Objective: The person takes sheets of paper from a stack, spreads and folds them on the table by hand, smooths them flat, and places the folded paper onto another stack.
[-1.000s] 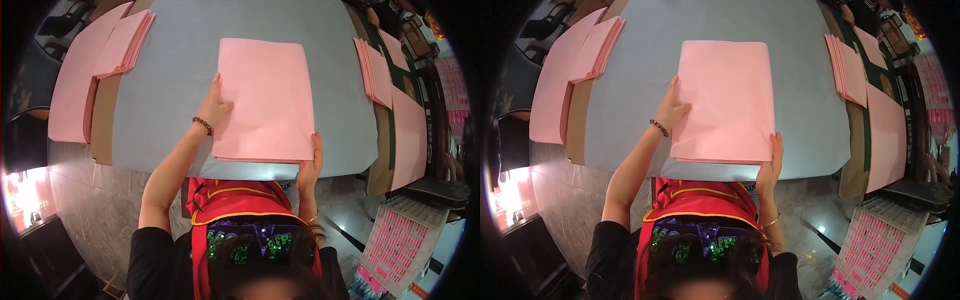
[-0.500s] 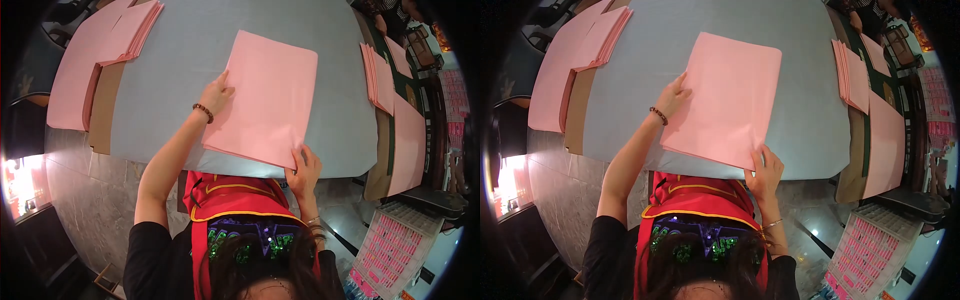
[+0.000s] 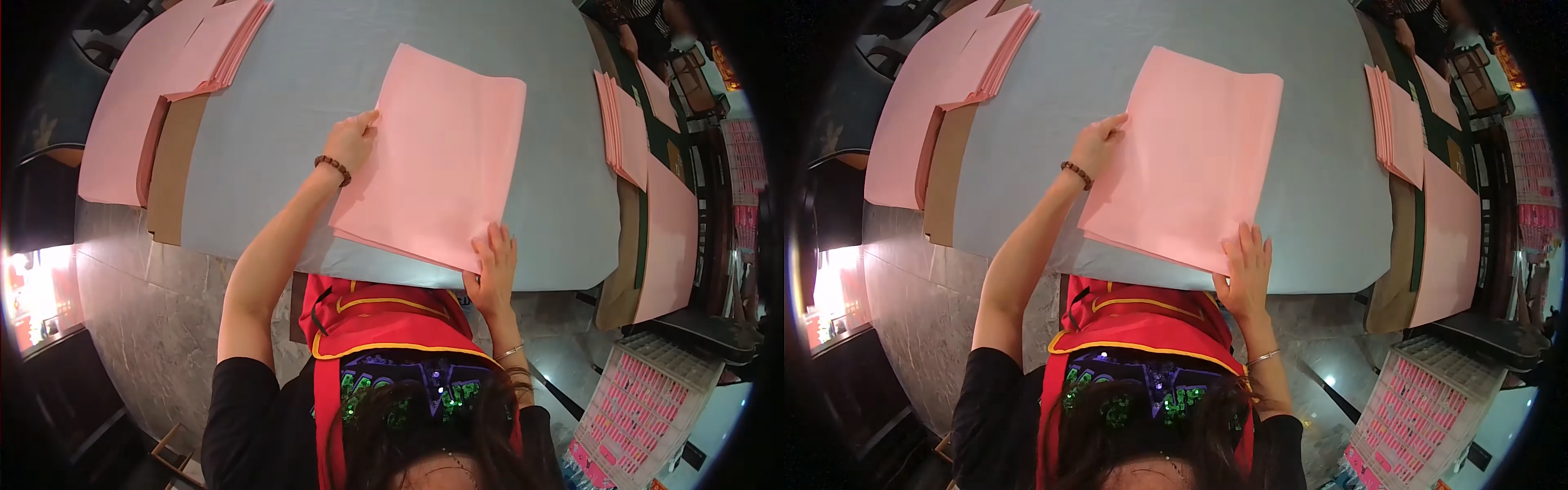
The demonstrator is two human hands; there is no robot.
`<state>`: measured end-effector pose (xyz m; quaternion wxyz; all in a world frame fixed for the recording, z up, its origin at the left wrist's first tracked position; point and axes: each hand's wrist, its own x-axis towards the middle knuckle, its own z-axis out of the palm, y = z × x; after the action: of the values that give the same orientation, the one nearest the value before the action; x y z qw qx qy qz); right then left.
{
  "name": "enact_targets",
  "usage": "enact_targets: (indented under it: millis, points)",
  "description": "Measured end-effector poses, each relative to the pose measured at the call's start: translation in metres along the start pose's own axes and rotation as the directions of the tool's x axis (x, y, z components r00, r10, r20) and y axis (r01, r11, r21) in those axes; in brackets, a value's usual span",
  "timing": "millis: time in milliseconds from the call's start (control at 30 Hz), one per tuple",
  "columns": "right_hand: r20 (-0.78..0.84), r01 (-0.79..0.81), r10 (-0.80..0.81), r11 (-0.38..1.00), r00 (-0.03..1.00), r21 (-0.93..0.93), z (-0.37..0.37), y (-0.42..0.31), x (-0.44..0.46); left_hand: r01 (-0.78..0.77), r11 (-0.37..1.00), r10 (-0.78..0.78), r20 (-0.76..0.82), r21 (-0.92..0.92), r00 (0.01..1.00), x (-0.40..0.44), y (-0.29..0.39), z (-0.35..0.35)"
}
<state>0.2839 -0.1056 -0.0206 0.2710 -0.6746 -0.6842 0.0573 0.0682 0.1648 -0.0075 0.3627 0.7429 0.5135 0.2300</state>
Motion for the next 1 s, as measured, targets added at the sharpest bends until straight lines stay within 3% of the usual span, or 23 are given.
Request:
enact_targets:
  millis: [100, 233, 300, 333, 400, 600, 733, 800, 833, 900, 967, 1000]
  points:
    - [0.039, 0.051, -0.046, 0.991, 0.998, -0.127, -0.005, 0.000, 0.000, 0.069, 0.998, -0.069, 0.004, 0.000, 0.998, -0.001, 0.011, -0.007]
    - [0.062, 0.027, -0.021, 0.994, 0.998, -0.105, -0.004, 0.001, 0.000, 0.081, 0.996, -0.082, 0.030, 0.043, 0.996, -0.002, 0.007, -0.010]
    - [0.073, 0.003, 0.006, 0.993, 0.997, -0.114, -0.003, 0.003, -0.001, 0.087, 0.984, -0.079, 0.058, -0.154, 0.995, -0.007, 0.001, -0.019]
    - [0.080, 0.005, 0.003, 0.995, 0.997, -0.101, -0.002, 0.002, -0.001, 0.099, 0.984, -0.091, 0.056, -0.146, 0.994, -0.013, -0.001, -0.026]
    - [0.090, -0.007, 0.018, 0.992, 0.996, -0.130, -0.003, 0.000, 0.000, 0.272, 0.849, -0.184, 0.228, -0.454, 0.956, -0.028, -0.003, -0.040]
    - [0.069, -0.005, 0.015, 0.990, 0.997, -0.144, -0.001, 0.001, -0.001, 0.338, 0.836, -0.163, 0.393, -0.432, 0.905, -0.084, -0.002, -0.063]
    - [0.035, -0.064, 0.067, 0.996, 0.997, -0.065, -0.001, 0.004, -0.002, 0.193, 0.870, -0.044, 0.318, -0.453, 0.947, -0.097, 0.006, -0.049]
    - [-0.089, -0.103, 0.115, 0.987, 0.989, 0.126, 0.000, 0.010, -0.006, 0.121, 0.864, 0.034, 0.296, -0.488, 0.955, -0.097, 0.026, -0.048]
    - [-0.096, -0.098, 0.110, 0.988, 0.989, 0.117, -0.005, 0.008, -0.007, 0.063, 0.854, 0.095, 0.273, -0.516, 0.957, -0.098, 0.037, -0.048]
    - [-0.133, -0.106, 0.088, 0.986, 0.987, -0.131, -0.020, 0.000, -0.003, 0.103, 0.824, 0.085, 0.302, -0.556, 0.949, -0.100, 0.063, -0.047]
    - [-0.153, -0.038, 0.001, 0.969, 0.988, -0.243, -0.027, -0.018, 0.010, 0.158, 0.792, 0.065, 0.337, -0.590, 0.939, -0.106, 0.078, -0.036]
    - [-0.165, 0.017, -0.079, 0.938, 0.983, -0.347, -0.029, -0.029, 0.016, 0.022, 0.856, 0.155, 0.298, -0.517, 0.942, -0.108, 0.084, -0.029]
